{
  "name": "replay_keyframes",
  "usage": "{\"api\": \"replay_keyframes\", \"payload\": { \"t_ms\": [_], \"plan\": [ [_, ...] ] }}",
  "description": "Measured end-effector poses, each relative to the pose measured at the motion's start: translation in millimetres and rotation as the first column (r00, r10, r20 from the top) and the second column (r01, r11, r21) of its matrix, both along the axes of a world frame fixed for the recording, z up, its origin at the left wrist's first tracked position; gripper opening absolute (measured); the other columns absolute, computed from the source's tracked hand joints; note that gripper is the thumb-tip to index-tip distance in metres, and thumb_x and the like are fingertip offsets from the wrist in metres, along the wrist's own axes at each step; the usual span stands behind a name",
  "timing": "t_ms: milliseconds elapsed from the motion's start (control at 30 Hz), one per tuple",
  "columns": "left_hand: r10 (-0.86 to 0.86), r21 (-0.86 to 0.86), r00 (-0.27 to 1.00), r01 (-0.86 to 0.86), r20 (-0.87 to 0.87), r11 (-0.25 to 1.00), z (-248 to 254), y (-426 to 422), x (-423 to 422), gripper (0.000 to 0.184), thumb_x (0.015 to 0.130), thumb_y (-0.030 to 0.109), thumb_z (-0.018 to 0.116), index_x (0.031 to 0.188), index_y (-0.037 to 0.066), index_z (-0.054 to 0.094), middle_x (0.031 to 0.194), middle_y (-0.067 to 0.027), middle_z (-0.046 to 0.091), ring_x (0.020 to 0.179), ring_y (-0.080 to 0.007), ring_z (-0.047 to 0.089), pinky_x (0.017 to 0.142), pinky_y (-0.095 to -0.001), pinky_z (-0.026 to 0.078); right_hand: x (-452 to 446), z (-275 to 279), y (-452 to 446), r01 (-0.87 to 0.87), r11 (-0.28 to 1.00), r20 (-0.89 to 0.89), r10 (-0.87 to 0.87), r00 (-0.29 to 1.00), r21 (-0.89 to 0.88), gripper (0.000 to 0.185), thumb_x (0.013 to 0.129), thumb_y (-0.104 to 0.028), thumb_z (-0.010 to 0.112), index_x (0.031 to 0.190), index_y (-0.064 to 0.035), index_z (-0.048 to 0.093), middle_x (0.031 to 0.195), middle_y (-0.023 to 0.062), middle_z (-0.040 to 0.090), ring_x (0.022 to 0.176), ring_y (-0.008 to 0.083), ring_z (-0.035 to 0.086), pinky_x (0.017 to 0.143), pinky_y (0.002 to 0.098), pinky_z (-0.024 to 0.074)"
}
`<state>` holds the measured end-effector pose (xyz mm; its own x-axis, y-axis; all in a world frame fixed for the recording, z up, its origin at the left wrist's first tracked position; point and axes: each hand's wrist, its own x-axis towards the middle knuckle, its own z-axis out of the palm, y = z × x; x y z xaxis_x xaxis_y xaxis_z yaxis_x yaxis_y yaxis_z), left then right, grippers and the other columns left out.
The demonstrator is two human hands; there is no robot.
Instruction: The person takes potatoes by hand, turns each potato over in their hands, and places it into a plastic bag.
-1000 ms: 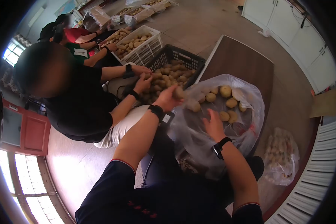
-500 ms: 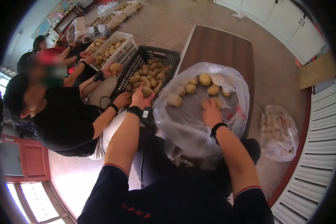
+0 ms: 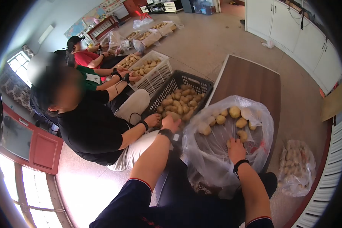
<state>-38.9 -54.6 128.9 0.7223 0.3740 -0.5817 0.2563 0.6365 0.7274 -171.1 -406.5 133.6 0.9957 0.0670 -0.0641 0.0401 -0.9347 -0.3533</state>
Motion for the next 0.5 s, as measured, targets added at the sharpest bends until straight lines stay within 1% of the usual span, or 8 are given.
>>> {"api": "replay_keyframes", "payload": {
  "t_ms": [67, 100, 133, 167, 233, 267, 300, 500],
  "plan": [
    [-0.096, 0.137, 0.994, 0.089, 0.048, 0.987, -19.9, 7.6, 1.8, 0.026, 0.093, 0.022, 0.055, 0.11, 0.002, 0.056, 0.098, -0.0148, 0.058, 0.079, -0.0306, 0.06, 0.063, -0.0409, 0.058, -1.8, 1.0, -0.4, -0.004, 1.0, -0.003, 0.004, 1.0, -0.013, 0.045, 0.079, -0.015, 0.064, 0.122, -0.013, 0.051, 0.112, 0.017, 0.055, 0.102, 0.0381, 0.059, 0.08, 0.0489, 0.0509],
    [-0.288, 0.454, 0.955, 0.222, 0.079, 0.863, -40.8, 17.2, 4.0, 0.025, 0.093, 0.022, 0.054, 0.109, 0.002, 0.057, 0.095, -0.0149, 0.058, 0.077, -0.0301, 0.06, 0.062, -0.0405, 0.058, -1.8, 0.9, 0.0, 0.003, 1.0, -0.024, -0.003, 1.0, -0.012, 0.046, 0.079, -0.015, 0.064, 0.123, -0.0127, 0.051, 0.113, 0.0169, 0.055, 0.101, 0.0386, 0.059, 0.08, 0.0489, 0.0509],
    [-0.478, 0.844, 0.878, 0.271, -0.02, 0.463, -60.7, 24.1, 7.7, 0.025, 0.094, 0.022, 0.054, 0.107, 0.002, 0.057, 0.092, -0.0149, 0.059, 0.074, -0.0297, 0.061, 0.062, -0.0402, 0.057, -2.6, 1.3, 1.0, 0.01, 1.0, -0.047, -0.011, 0.999, -0.011, 0.047, 0.078, -0.016, 0.064, 0.123, -0.0124, 0.051, 0.113, 0.0169, 0.055, 0.101, 0.0391, 0.06, 0.081, 0.0489, 0.0509],
    [-0.535, 0.989, 0.84, 0.143, -0.097, 0.046, -72.5, 28.5, 8.6, 0.024, 0.094, 0.021, 0.053, 0.106, 0.001, 0.058, 0.09, -0.0149, 0.059, 0.071, -0.0292, 0.061, 0.061, -0.0398, 0.057, -3.1, 2.9, 0.4, 0.025, 0.999, -0.066, -0.022, 0.998, 0.032, 0.045, 0.079, -0.02, 0.062, 0.122, -0.0107, 0.052, 0.112, 0.0184, 0.057, 0.1, 0.0402, 0.06, 0.082, 0.0491, 0.0504],
    [-0.492, 0.984, 0.867, 0.15, -0.084, 0.097, -34.6, 5.8, 1.8, 0.025, 0.094, 0.023, 0.052, 0.107, 0.001, 0.057, 0.092, -0.015, 0.059, 0.071, -0.0289, 0.061, 0.062, -0.0402, 0.057, -2.5, 1.2, 0.8, 0.049, 0.997, -0.074, -0.045, 0.996, 0.066, 0.044, 0.08, -0.022, 0.061, 0.121, -0.0095, 0.052, 0.111, 0.0203, 0.058, 0.099, 0.0404, 0.06, 0.083, 0.0492, 0.0501],
    [-0.326, 0.672, 0.945, 0.23, 0.018, 0.704, -5.9, -11.4, 1.0, 0.032, 0.093, 0.03, 0.055, 0.112, 0.005, 0.054, 0.098, -0.0133, 0.06, 0.077, -0.0298, 0.062, 0.065, -0.0419, 0.055, -2.4, -2.1, -1.1, 0.082, 0.992, -0.096, -0.073, 0.993, 0.093, 0.044, 0.08, -0.024, 0.06, 0.121, -0.0083, 0.053, 0.11, 0.0221, 0.059, 0.099, 0.0407, 0.06, 0.083, 0.0492, 0.0497],
    [-0.129, 0.053, 0.992, 0.13, -0.015, 0.99, 15.1, -23.6, -0.1, 0.04, 0.092, 0.037, 0.059, 0.118, 0.008, 0.051, 0.105, -0.0115, 0.061, 0.082, -0.0307, 0.064, 0.068, -0.0437, 0.053, -1.9, -4.9, -2.3, 0.105, 0.978, -0.085, -0.091, 0.992, 0.18, 0.044, 0.083, -0.029, 0.058, 0.119, -0.0048, 0.055, 0.105, 0.0257, 0.063, 0.097, 0.0427, 0.06, 0.085, 0.05, 0.0483],
    [-0.459, 0.094, 0.888, 0.455, 0.026, 0.885, 55.3, -56.3, -17.2, 0.037, 0.096, 0.036, 0.051, 0.119, 0.007, 0.05, 0.106, -0.0084, 0.057, 0.076, -0.0243, 0.062, 0.063, -0.0364, 0.052, 21.7, -53.4, -9.3, 0.256, 0.815, -0.19, -0.182, 0.965, 0.52, 0.044, 0.088, -0.037, 0.059, 0.111, 0.0014, 0.059, 0.084, 0.0206, 0.065, 0.082, 0.0339, 0.066, 0.072, 0.0435, 0.0501]
  ]
}}
